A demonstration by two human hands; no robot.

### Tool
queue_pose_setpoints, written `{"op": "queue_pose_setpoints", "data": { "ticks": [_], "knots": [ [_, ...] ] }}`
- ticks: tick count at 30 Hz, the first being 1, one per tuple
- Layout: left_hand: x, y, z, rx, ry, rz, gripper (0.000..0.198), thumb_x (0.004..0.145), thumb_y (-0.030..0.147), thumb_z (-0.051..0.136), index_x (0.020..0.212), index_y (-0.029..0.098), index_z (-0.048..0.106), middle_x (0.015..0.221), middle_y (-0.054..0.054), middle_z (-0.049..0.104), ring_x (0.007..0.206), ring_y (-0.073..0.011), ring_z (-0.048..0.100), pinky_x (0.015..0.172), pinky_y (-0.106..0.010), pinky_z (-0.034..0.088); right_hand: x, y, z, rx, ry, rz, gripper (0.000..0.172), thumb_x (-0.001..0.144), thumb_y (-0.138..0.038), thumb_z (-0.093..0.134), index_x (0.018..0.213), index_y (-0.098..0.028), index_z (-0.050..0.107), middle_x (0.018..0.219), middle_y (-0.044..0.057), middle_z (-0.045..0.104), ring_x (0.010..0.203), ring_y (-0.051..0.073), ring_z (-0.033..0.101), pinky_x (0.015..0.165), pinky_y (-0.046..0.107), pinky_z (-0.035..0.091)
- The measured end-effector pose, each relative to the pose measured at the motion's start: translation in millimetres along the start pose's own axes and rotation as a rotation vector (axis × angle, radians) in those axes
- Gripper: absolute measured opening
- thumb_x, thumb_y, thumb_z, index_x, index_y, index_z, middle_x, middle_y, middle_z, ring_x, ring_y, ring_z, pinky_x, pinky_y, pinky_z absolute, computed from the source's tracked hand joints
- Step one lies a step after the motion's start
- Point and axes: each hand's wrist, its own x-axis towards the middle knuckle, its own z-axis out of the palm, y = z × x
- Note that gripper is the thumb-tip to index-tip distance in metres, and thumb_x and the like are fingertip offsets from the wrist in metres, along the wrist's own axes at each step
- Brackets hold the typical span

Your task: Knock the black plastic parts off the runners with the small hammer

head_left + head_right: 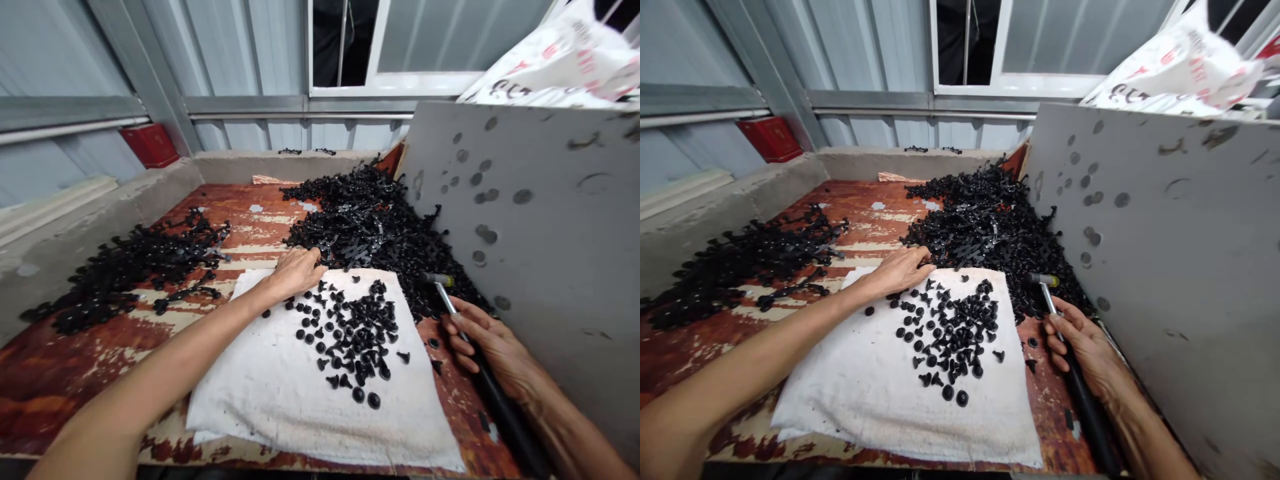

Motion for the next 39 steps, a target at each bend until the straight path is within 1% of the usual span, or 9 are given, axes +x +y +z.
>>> {"op": "queue_pose_setpoints", "data": {
  "ticks": [3, 6, 10, 13, 19, 24, 31, 34, 39],
  "knots": [
    [25.0, 14.1, 5.3, -0.064, 0.006, -0.084, 0.007, 0.079, 0.025, 0.059, 0.077, 0.019, 0.056, 0.075, -0.01, 0.065, 0.092, -0.0318, 0.06, 0.089, -0.046, 0.039, 3.1, 3.6, -3.9, 0.1, -0.025, 0.089, 0.045, 0.06, -0.042, 0.083, 0.095, -0.024, 0.062, 0.059, -0.004, 0.051, 0.038, 0.007, 0.034, 0.027, 0.017, 0.03],
    [37.1, 14.3, 11.5, -0.146, 0.032, -0.13, 0.017, 0.068, 0.013, 0.065, 0.071, 0.021, 0.051, 0.068, -0.005, 0.062, 0.09, -0.0298, 0.061, 0.088, -0.042, 0.039, 4.8, 5.7, -6.0, 0.204, -0.04, 0.175, 0.056, 0.054, -0.04, 0.088, 0.1, -0.023, 0.061, 0.058, -0.006, 0.052, 0.038, 0.005, 0.034, 0.028, 0.014, 0.031],
    [47.1, 2.1, 11.4, -0.337, 0.046, -0.216, 0.025, 0.061, 0.011, 0.07, 0.065, 0.022, 0.048, 0.056, 0.002, 0.053, 0.072, -0.0225, 0.06, 0.067, -0.029, 0.042, 4.0, 5.8, -7.4, 0.243, -0.046, 0.198, 0.059, 0.053, -0.04, 0.09, 0.101, -0.022, 0.06, 0.058, -0.006, 0.053, 0.038, 0.004, 0.035, 0.028, 0.013, 0.031],
    [52.5, -8.2, -0.7, -0.546, 0.039, -0.313, 0.021, 0.065, 0.014, 0.069, 0.064, 0.02, 0.049, 0.051, 0.003, 0.05, 0.054, -0.0155, 0.054, 0.054, -0.025, 0.042, 3.1, 4.5, -7.9, 0.251, -0.05, 0.198, 0.058, 0.054, -0.038, 0.089, 0.101, -0.022, 0.06, 0.058, -0.006, 0.054, 0.038, 0.004, 0.035, 0.028, 0.013, 0.03],
    [52.8, -19.5, -34.7, -0.962, 0.095, -0.376, 0.023, 0.069, 0.01, 0.068, 0.071, 0.017, 0.046, 0.057, 0.006, 0.051, 0.048, -0.0075, 0.054, 0.058, -0.028, 0.055, 3.8, 3.7, -7.7, 0.249, -0.053, 0.188, 0.06, 0.052, -0.037, 0.09, 0.101, -0.021, 0.059, 0.057, -0.006, 0.055, 0.038, 0.005, 0.036, 0.028, 0.014, 0.031],
    [32.0, -8.6, -38.3, -1.083, 0.147, -0.277, 0.027, 0.066, 0.01, 0.074, 0.077, 0.017, 0.05, 0.057, 0.007, 0.054, 0.046, -0.0063, 0.053, 0.051, -0.021, 0.05, 4.4, 4.0, -9.2, 0.239, -0.069, 0.172, 0.056, 0.053, -0.039, 0.089, 0.095, -0.022, 0.058, 0.056, -0.008, 0.052, 0.036, 0.004, 0.034, 0.028, 0.013, 0.03],
    [-22.3, 32.7, -21.9, -1.049, -0.137, 0.026, 0.025, 0.066, 0.018, 0.074, 0.083, 0.015, 0.056, 0.06, 0.005, 0.059, 0.049, -0.008, 0.056, 0.049, -0.02, 0.047, 2.2, -2.6, -5.7, 0.15, -0.107, 0.153, 0.05, 0.052, -0.049, 0.086, 0.071, -0.018, 0.052, 0.052, -0.009, 0.047, 0.034, 0.001, 0.028, 0.025, 0.013, 0.026],
    [-42.6, 48.0, -12.0, -0.994, -0.209, 0.031, 0.024, 0.065, 0.02, 0.073, 0.082, 0.016, 0.056, 0.06, 0.005, 0.059, 0.049, -0.0081, 0.055, 0.049, -0.021, 0.045, -19.5, -12.3, 2.4, 0.109, -0.117, 0.115, 0.049, 0.061, -0.054, 0.081, 0.071, -0.019, 0.048, 0.059, -0.006, 0.055, 0.036, 0.002, 0.032, 0.026, 0.013, 0.028],
    [-69.1, 66.4, 5.7, -0.978, -0.285, 0.06, 0.024, 0.064, 0.024, 0.072, 0.078, 0.016, 0.055, 0.058, 0.005, 0.058, 0.045, -0.0075, 0.05, 0.046, -0.022, 0.041, -72.4, -29.3, 24.4, 0.0, -0.256, 0.05, 0.036, 0.082, -0.053, 0.064, 0.09, -0.023, 0.047, 0.049, -0.012, 0.044, 0.035, 0.005, 0.034, 0.03, 0.013, 0.03]
  ]
}}
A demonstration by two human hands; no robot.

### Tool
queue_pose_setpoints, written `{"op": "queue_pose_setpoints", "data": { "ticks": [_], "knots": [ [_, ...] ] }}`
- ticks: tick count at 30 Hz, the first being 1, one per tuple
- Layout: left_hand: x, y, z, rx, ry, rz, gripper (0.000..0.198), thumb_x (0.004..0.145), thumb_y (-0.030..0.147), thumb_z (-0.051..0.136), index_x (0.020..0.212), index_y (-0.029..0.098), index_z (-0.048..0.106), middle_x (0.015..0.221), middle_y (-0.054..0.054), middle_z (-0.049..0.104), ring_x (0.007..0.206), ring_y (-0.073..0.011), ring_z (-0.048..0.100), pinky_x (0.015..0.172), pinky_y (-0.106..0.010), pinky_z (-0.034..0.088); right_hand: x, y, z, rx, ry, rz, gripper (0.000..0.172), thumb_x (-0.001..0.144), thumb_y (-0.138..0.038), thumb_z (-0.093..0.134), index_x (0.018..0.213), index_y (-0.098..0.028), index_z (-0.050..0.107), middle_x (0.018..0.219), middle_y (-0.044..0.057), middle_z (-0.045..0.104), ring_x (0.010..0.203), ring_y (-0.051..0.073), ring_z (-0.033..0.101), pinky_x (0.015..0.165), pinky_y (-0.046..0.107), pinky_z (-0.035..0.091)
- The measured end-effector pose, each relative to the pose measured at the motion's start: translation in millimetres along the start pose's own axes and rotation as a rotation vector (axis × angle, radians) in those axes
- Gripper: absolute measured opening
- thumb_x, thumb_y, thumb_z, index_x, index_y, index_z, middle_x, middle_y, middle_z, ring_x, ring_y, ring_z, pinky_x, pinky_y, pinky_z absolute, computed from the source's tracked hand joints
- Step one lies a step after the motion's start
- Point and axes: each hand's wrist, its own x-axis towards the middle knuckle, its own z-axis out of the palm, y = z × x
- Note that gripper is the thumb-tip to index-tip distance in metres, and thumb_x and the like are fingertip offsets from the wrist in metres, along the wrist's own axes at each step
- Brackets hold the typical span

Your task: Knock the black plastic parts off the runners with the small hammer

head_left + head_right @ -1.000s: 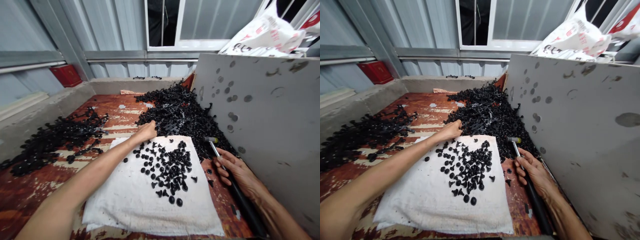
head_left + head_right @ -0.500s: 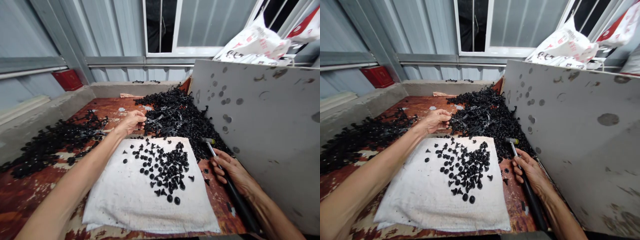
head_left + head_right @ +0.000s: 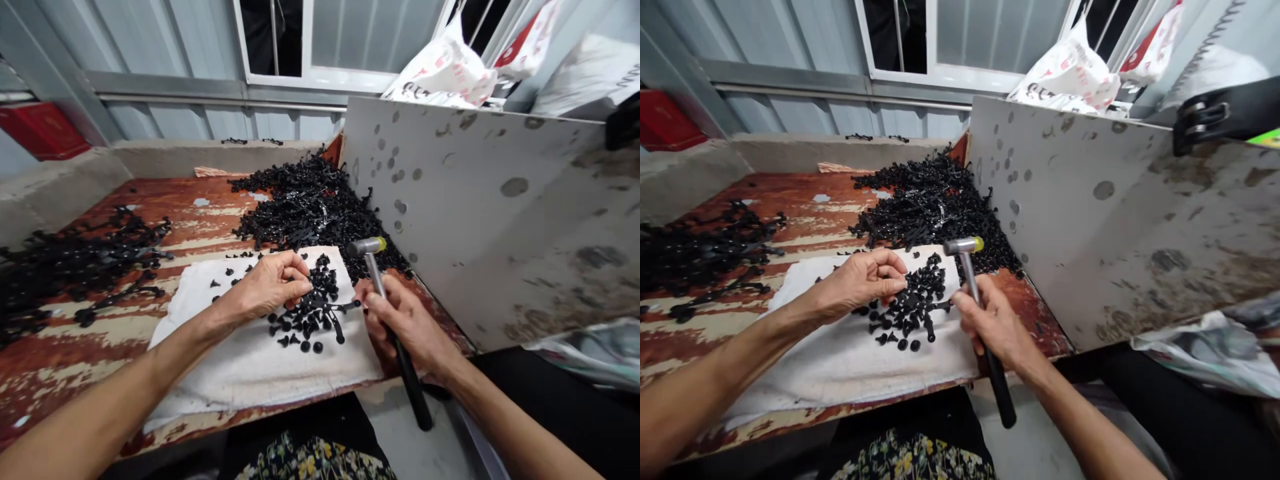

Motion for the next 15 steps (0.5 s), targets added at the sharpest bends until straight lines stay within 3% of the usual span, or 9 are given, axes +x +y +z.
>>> {"op": "queue_pose_setpoints", "data": {
  "ticks": [4, 9, 12, 15],
  "knots": [
    [-18.6, -5.3, 10.0, -0.077, -0.012, 0.029, 0.031, 0.065, 0.03, 0.076, 0.083, 0.016, 0.056, 0.061, 0.005, 0.059, 0.046, -0.0074, 0.051, 0.047, -0.022, 0.042, -19.5, 8.6, 22.9, -0.006, -0.068, -0.065, 0.032, 0.081, -0.045, 0.065, 0.084, -0.023, 0.042, 0.049, -0.014, 0.043, 0.032, 0.004, 0.033, 0.03, 0.013, 0.031],
    [-54.0, -18.2, 21.8, -0.382, 0.185, -0.04, 0.055, 0.06, 0.048, 0.082, 0.095, 0.016, 0.054, 0.082, 0.0, 0.063, 0.069, -0.0129, 0.062, 0.06, -0.026, 0.051, -30.9, 22.7, 44.2, 0.098, 0.011, -0.129, 0.031, 0.084, -0.047, 0.062, 0.082, -0.023, 0.042, 0.047, -0.012, 0.047, 0.031, 0.004, 0.035, 0.03, 0.013, 0.031],
    [-73.1, -29.9, 38.1, -0.437, 0.092, -0.105, 0.059, 0.061, 0.051, 0.082, 0.099, 0.015, 0.056, 0.091, -0.005, 0.065, 0.081, -0.015, 0.062, 0.066, -0.026, 0.051, -35.6, 21.6, 57.3, 0.173, 0.079, -0.185, 0.032, 0.085, -0.046, 0.063, 0.082, -0.023, 0.041, 0.048, -0.011, 0.052, 0.031, 0.004, 0.039, 0.03, 0.013, 0.033],
    [-82.7, -38.3, 48.9, -0.464, -0.009, -0.071, 0.052, 0.067, 0.048, 0.08, 0.099, 0.014, 0.057, 0.08, -0.003, 0.065, 0.071, -0.0116, 0.061, 0.065, -0.024, 0.049, -38.6, 19.4, 67.8, 0.172, 0.054, -0.201, 0.033, 0.084, -0.047, 0.066, 0.08, -0.022, 0.044, 0.049, -0.01, 0.053, 0.033, 0.004, 0.041, 0.031, 0.013, 0.035]
  ]
}}
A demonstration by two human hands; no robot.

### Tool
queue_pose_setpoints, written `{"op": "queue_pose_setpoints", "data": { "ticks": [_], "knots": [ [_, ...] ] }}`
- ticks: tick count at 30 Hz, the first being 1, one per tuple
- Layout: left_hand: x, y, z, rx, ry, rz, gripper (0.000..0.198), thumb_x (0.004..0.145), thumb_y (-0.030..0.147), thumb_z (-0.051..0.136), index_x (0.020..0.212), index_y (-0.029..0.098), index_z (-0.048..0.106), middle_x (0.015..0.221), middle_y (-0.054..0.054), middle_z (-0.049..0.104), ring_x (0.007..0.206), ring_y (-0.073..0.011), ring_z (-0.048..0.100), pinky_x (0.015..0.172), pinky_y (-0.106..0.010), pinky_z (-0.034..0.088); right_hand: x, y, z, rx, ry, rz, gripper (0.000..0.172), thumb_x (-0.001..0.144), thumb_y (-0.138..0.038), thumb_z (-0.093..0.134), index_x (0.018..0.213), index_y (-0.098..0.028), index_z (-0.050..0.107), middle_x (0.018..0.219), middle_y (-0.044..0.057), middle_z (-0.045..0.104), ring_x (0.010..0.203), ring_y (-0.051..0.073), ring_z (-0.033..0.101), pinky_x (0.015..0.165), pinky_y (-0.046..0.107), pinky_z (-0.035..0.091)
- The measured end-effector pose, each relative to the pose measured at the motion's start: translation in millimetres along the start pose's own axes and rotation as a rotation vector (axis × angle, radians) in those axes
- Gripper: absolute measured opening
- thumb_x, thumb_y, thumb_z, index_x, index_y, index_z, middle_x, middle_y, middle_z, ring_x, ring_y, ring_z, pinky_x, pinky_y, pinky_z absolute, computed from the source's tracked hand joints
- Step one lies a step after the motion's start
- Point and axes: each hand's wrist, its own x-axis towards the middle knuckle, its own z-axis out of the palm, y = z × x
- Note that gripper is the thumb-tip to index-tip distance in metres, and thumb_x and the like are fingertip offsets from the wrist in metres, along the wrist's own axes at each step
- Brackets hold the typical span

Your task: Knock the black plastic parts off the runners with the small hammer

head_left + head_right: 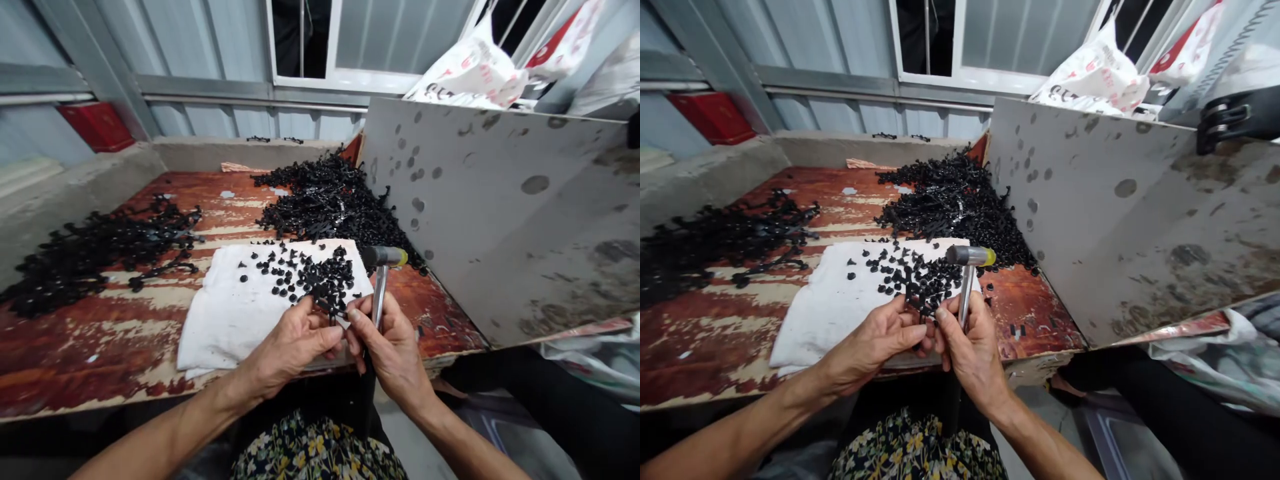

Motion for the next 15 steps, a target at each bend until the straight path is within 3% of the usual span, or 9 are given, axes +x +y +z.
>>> {"op": "queue_pose_setpoints", "data": {
  "ticks": [4, 9, 15],
  "knots": [
    [-5.2, 0.8, -6.7, -0.041, 0.047, -0.029, 0.048, 0.064, 0.048, 0.081, 0.087, 0.014, 0.056, 0.067, 0.002, 0.062, 0.055, -0.0079, 0.057, 0.057, -0.022, 0.046, -2.9, 3.2, 5.7, -0.039, -0.023, 0.028, 0.037, 0.082, -0.051, 0.067, 0.078, -0.022, 0.046, 0.049, -0.009, 0.051, 0.035, 0.004, 0.04, 0.031, 0.013, 0.034],
    [-12.6, 7.1, -17.6, -0.034, 0.092, -0.053, 0.054, 0.061, 0.05, 0.083, 0.092, 0.012, 0.061, 0.074, -0.002, 0.067, 0.059, -0.0106, 0.061, 0.056, -0.023, 0.049, -4.9, 7.8, 12.6, -0.058, -0.046, 0.059, 0.037, 0.083, -0.053, 0.065, 0.078, -0.022, 0.045, 0.049, -0.01, 0.049, 0.034, 0.004, 0.038, 0.031, 0.014, 0.033],
    [-17.7, 8.5, -28.3, -0.056, 0.215, -0.063, 0.046, 0.065, 0.054, 0.078, 0.076, 0.013, 0.063, 0.066, -0.001, 0.064, 0.051, -0.0087, 0.056, 0.048, -0.021, 0.047, -4.7, 13.3, 30.4, -0.068, -0.129, 0.101, 0.038, 0.084, -0.055, 0.063, 0.078, -0.022, 0.044, 0.048, -0.01, 0.048, 0.034, 0.004, 0.036, 0.031, 0.013, 0.03]
  ]
}}
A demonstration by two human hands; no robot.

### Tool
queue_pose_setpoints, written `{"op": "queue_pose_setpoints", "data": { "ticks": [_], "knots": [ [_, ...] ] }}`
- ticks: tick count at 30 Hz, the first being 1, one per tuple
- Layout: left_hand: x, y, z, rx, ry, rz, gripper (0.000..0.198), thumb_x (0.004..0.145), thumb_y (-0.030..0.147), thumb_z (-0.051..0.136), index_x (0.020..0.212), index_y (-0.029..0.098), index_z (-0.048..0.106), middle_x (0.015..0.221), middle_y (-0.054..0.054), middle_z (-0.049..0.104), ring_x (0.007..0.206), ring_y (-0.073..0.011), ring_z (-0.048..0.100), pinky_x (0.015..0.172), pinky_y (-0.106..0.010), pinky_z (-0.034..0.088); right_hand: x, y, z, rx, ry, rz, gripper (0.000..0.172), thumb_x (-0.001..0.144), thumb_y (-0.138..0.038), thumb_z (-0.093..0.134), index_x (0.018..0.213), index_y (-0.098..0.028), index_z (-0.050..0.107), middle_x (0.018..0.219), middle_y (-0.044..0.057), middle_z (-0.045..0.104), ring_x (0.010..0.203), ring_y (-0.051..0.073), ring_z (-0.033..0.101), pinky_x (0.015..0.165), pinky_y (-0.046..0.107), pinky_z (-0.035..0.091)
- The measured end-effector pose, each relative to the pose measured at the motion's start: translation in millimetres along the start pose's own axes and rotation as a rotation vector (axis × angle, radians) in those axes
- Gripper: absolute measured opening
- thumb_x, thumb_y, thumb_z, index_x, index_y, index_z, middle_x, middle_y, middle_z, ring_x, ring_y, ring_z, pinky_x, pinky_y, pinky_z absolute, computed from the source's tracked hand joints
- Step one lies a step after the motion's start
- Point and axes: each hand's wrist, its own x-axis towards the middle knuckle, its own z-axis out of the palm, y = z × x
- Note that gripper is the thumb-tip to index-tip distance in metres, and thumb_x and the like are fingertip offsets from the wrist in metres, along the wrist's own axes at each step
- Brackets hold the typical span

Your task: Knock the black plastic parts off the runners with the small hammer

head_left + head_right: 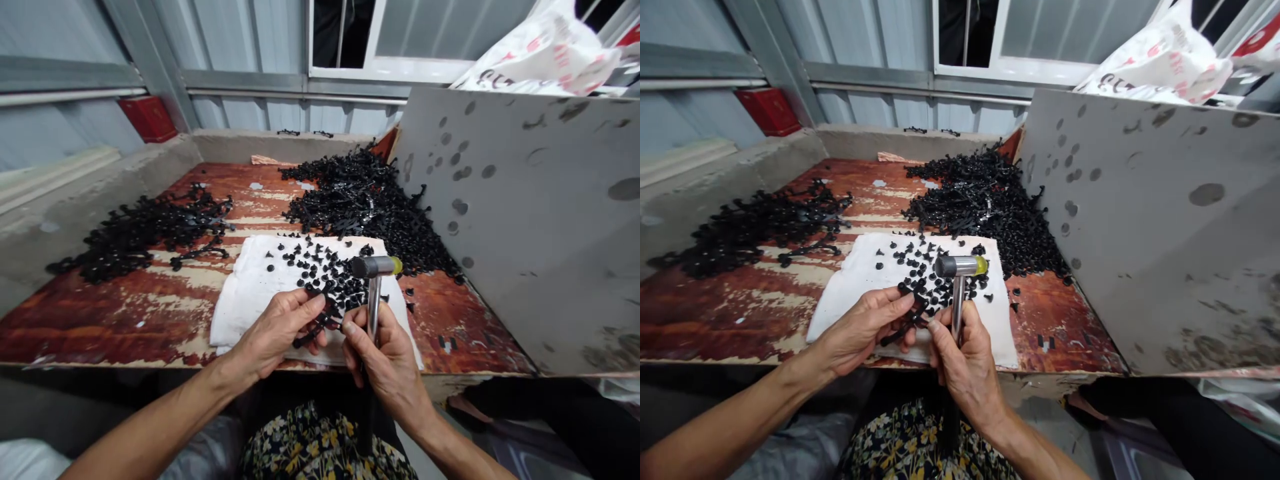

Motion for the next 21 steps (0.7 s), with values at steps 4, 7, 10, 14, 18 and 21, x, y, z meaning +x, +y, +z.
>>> {"op": "queue_pose_setpoints", "data": {
  "ticks": [4, 7, 10, 14, 18, 21],
  "knots": [
    [-4.4, 3.8, -12.6, 0.044, 0.06, -0.028, 0.05, 0.059, 0.056, 0.081, 0.073, 0.011, 0.065, 0.062, -0.003, 0.064, 0.05, -0.0095, 0.056, 0.045, -0.02, 0.046, 1.6, 9.6, 14.4, 0.014, -0.094, 0.044, 0.035, 0.087, -0.053, 0.059, 0.08, -0.023, 0.042, 0.048, -0.01, 0.048, 0.033, 0.004, 0.034, 0.032, 0.014, 0.028],
    [-5.7, 9.1, -27.8, 0.054, 0.154, -0.063, 0.051, 0.053, 0.054, 0.083, 0.07, 0.01, 0.063, 0.066, -0.005, 0.068, 0.045, -0.0076, 0.052, 0.036, -0.017, 0.039, 1.8, 15.9, 22.9, 0.014, -0.184, 0.064, 0.033, 0.089, -0.053, 0.055, 0.084, -0.022, 0.044, 0.051, -0.009, 0.05, 0.034, 0.004, 0.035, 0.032, 0.014, 0.025],
    [-1.0, 16.3, -51.7, 0.089, 0.292, -0.035, 0.04, 0.058, 0.043, 0.082, 0.065, 0.01, 0.061, 0.059, -0.002, 0.064, 0.036, -0.0025, 0.041, 0.029, -0.012, 0.023, 3.0, 18.3, 25.7, 0.011, -0.217, 0.104, 0.035, 0.091, -0.055, 0.052, 0.094, -0.02, 0.048, 0.056, -0.008, 0.053, 0.035, 0.004, 0.036, 0.032, 0.015, 0.024],
    [12.9, 25.7, -86.1, 0.166, 0.4, -0.023, 0.025, 0.072, 0.029, 0.071, 0.061, 0.01, 0.06, 0.044, 0.003, 0.052, 0.031, -0.0013, 0.033, 0.029, -0.011, 0.017, 6.8, 22.5, 24.4, 0.046, -0.193, 0.172, 0.04, 0.088, -0.059, 0.054, 0.095, -0.02, 0.048, 0.053, -0.008, 0.053, 0.034, 0.004, 0.036, 0.033, 0.015, 0.026],
    [26.2, 29.4, -102.8, 0.212, 0.398, -0.073, 0.026, 0.075, 0.027, 0.07, 0.06, 0.01, 0.058, 0.055, -0.003, 0.062, 0.031, -0.0008, 0.034, 0.028, -0.012, 0.014, 9.0, 32.5, 24.0, 0.083, -0.18, 0.205, 0.039, 0.086, -0.059, 0.057, 0.089, -0.022, 0.045, 0.052, -0.008, 0.053, 0.033, 0.005, 0.036, 0.032, 0.015, 0.025],
    [31.5, 28.4, -105.0, 0.225, 0.384, -0.099, 0.027, 0.074, 0.028, 0.072, 0.061, 0.011, 0.056, 0.06, -0.005, 0.064, 0.031, -0.0009, 0.036, 0.028, -0.012, 0.013, 9.5, 37.3, 24.5, 0.107, -0.165, 0.222, 0.037, 0.087, -0.057, 0.059, 0.086, -0.023, 0.045, 0.051, -0.008, 0.053, 0.035, 0.006, 0.036, 0.032, 0.015, 0.026]
  ]
}}
